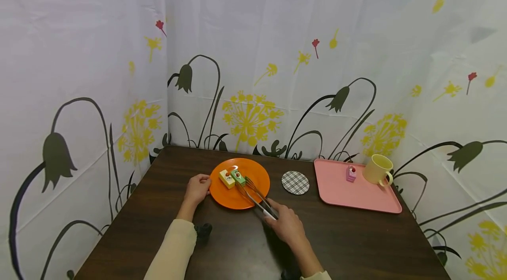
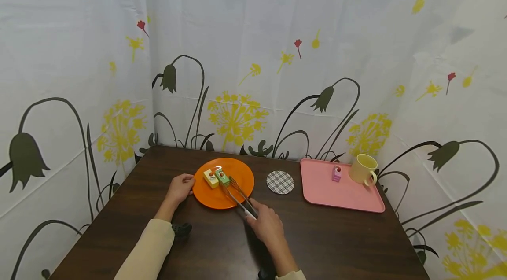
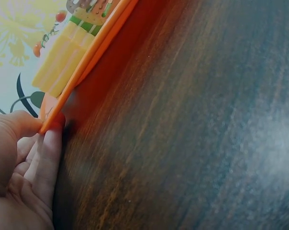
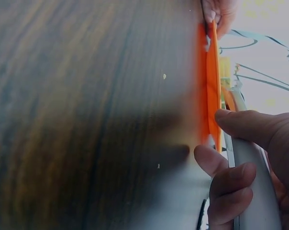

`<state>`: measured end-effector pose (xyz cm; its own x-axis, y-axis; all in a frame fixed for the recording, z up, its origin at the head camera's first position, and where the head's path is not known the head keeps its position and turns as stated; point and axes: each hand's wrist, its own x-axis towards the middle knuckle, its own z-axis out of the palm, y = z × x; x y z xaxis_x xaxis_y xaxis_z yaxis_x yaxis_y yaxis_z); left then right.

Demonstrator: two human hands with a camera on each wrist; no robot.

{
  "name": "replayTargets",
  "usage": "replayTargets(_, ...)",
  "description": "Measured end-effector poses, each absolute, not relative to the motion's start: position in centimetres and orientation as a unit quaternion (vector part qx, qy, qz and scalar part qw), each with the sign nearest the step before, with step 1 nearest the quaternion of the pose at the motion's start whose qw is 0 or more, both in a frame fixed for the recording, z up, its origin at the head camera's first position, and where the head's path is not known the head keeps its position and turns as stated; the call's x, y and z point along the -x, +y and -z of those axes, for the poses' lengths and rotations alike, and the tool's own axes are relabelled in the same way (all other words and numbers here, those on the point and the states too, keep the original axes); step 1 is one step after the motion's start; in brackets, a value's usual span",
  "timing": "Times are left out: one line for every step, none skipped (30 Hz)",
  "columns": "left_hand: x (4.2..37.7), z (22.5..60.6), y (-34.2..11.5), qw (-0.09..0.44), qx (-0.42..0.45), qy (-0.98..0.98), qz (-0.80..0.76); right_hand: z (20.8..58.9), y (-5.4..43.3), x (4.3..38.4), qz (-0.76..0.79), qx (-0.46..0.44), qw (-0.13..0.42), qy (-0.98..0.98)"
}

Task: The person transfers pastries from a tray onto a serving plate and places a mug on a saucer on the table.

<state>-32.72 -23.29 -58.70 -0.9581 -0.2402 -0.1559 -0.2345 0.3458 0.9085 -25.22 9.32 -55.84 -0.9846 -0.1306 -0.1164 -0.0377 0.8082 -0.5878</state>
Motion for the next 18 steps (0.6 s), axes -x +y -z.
replayTargets(32.7, 58.7, -23.3, 0.002, -0.146, -0.82, 0.554, 55.8, 9.4, 25.2, 0.307, 0.043, 0.076, 0.948)
replayTargets(32.7, 58.7, -23.3, 0.002, -0.147, -0.819, 0.554, 55.9, 9.4, 25.1, 0.306, 0.043, 0.075, 0.948)
replayTargets(32.7, 58.6, -23.3, 0.002, -0.147, -0.819, 0.554, 55.9, 9.5, 25.1, 0.307, 0.042, 0.074, 0.948)
replayTargets(32.6, 58.6, -23.2, 0.003, -0.146, -0.819, 0.555, 55.9, 9.5, 25.0, 0.307, 0.042, 0.073, 0.948)
replayTargets(32.6, 58.5, -23.2, 0.003, -0.145, -0.819, 0.555, 56.0, 9.6, 25.0, 0.306, 0.042, 0.072, 0.948)
replayTargets(32.6, 58.4, -23.1, 0.004, -0.145, -0.819, 0.555, 56.0, 9.7, 25.0, 0.305, 0.042, 0.07, 0.949)
replayTargets(32.6, 58.4, -23.1, 0.004, -0.146, -0.818, 0.556, 56.0, 9.7, 24.9, 0.305, 0.043, 0.07, 0.949)
replayTargets(32.6, 58.3, -23.1, 0.005, -0.144, -0.818, 0.557, 56.1, 9.8, 24.9, 0.305, 0.044, 0.07, 0.949)
replayTargets(32.6, 58.3, -23.1, 0.005, -0.144, -0.818, 0.557, 56.1, 9.8, 24.8, 0.306, 0.044, 0.071, 0.948)
replayTargets(32.6, 58.3, -23.1, 0.005, -0.142, -0.817, 0.558, 56.1, 9.9, 24.7, 0.307, 0.044, 0.073, 0.948)
replayTargets(32.7, 58.3, -23.1, 0.004, -0.144, -0.817, 0.558, 56.2, 9.9, 24.6, 0.308, 0.044, 0.073, 0.947)
replayTargets(32.7, 58.3, -23.1, 0.004, -0.144, -0.817, 0.559, 56.3, 10.0, 24.6, 0.311, 0.043, 0.074, 0.947)
replayTargets(32.7, 58.4, -23.1, 0.003, -0.144, -0.816, 0.559, 56.3, 10.0, 24.5, 0.315, 0.042, 0.075, 0.945)
replayTargets(32.7, 58.4, -23.1, 0.002, -0.143, -0.817, 0.559, 56.4, 10.1, 24.4, 0.318, 0.04, 0.075, 0.944)
replayTargets(32.8, 58.5, -23.1, 0.001, -0.145, -0.817, 0.558, 56.4, 10.2, 24.3, 0.32, 0.039, 0.074, 0.944)
replayTargets(32.8, 58.5, -23.1, 0.0, -0.145, -0.817, 0.558, 56.5, 10.3, 24.2, 0.323, 0.038, 0.073, 0.943)
replayTargets(32.8, 58.6, -23.1, -0.001, -0.146, -0.818, 0.556, 56.6, 10.4, 24.1, 0.326, 0.038, 0.07, 0.942)
replayTargets(32.8, 58.6, -23.1, -0.001, -0.145, -0.818, 0.556, 56.7, 10.5, 23.9, 0.33, 0.038, 0.069, 0.941)
